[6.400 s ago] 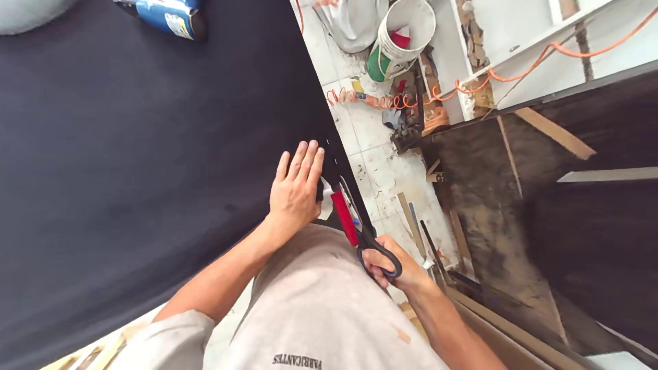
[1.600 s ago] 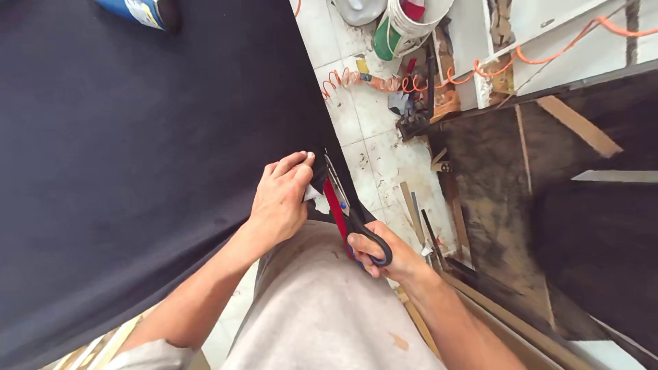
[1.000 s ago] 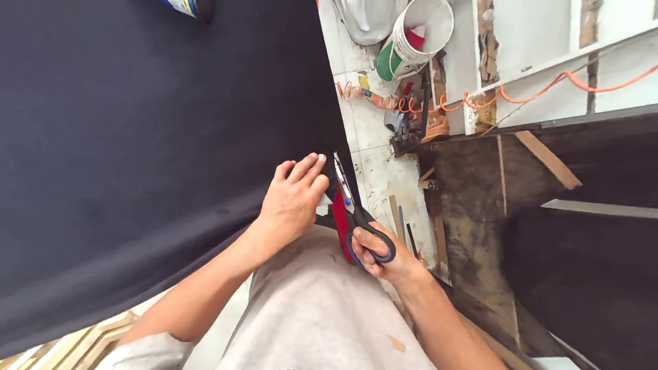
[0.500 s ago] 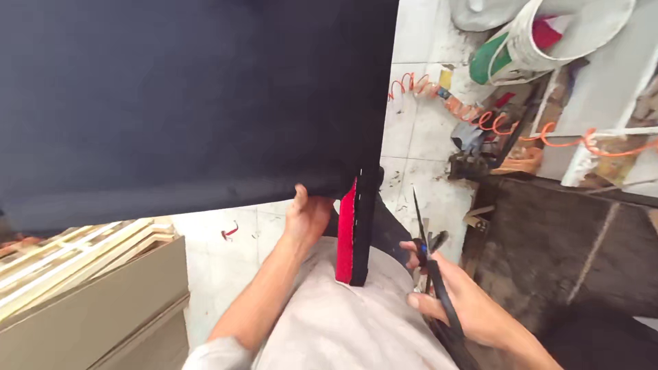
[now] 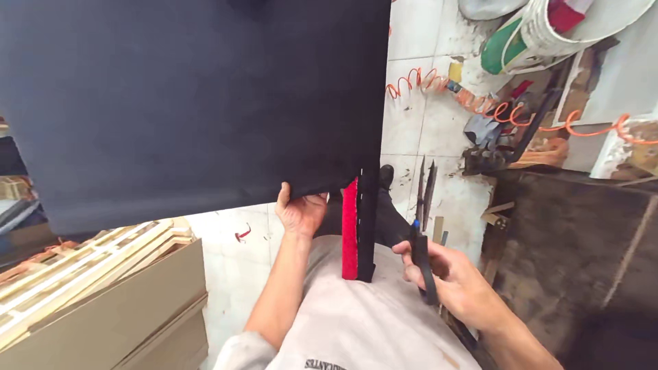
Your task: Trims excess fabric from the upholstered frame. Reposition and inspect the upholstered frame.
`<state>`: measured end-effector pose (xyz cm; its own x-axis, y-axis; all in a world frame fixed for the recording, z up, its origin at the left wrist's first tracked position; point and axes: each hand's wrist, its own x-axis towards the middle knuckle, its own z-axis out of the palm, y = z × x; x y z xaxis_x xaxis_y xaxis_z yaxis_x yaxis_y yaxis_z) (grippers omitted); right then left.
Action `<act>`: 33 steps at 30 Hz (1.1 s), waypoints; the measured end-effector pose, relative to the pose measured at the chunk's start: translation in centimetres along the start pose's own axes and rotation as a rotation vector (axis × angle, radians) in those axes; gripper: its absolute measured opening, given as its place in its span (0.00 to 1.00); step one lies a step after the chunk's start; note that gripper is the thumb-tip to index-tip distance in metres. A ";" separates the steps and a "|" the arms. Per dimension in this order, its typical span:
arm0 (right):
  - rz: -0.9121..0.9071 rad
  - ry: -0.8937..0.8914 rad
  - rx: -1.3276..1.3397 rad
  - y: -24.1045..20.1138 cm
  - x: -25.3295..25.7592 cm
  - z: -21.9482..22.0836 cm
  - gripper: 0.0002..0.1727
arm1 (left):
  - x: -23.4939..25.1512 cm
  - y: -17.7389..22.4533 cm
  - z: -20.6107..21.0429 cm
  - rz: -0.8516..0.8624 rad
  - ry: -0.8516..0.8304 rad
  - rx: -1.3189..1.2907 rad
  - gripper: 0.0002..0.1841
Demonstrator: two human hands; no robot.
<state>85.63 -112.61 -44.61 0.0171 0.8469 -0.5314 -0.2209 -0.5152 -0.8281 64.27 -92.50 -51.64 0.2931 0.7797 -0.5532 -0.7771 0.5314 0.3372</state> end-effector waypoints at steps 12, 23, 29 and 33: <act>0.121 -0.393 0.453 0.2 0.2 1.4 0.30 | -1.4 -3.2 7.7 -0.099 0.270 0.432 0.06; 0.057 -0.497 0.774 3.4 0.7 2.6 0.26 | 0.0 -3.7 7.6 -0.067 0.297 0.615 0.08; 0.019 -0.486 0.811 4.5 1.0 3.6 0.25 | 0.2 -3.6 7.8 -0.031 0.292 0.605 0.06; -0.023 -0.447 0.856 5.2 1.5 4.6 0.25 | 0.2 -3.4 7.5 -0.049 0.257 0.621 0.06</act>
<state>80.03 -113.42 -48.94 -0.3032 0.9187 -0.2531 -0.8642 -0.3770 -0.3332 71.10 -91.67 -47.21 0.1183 0.6873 -0.7167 -0.2795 0.7156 0.6401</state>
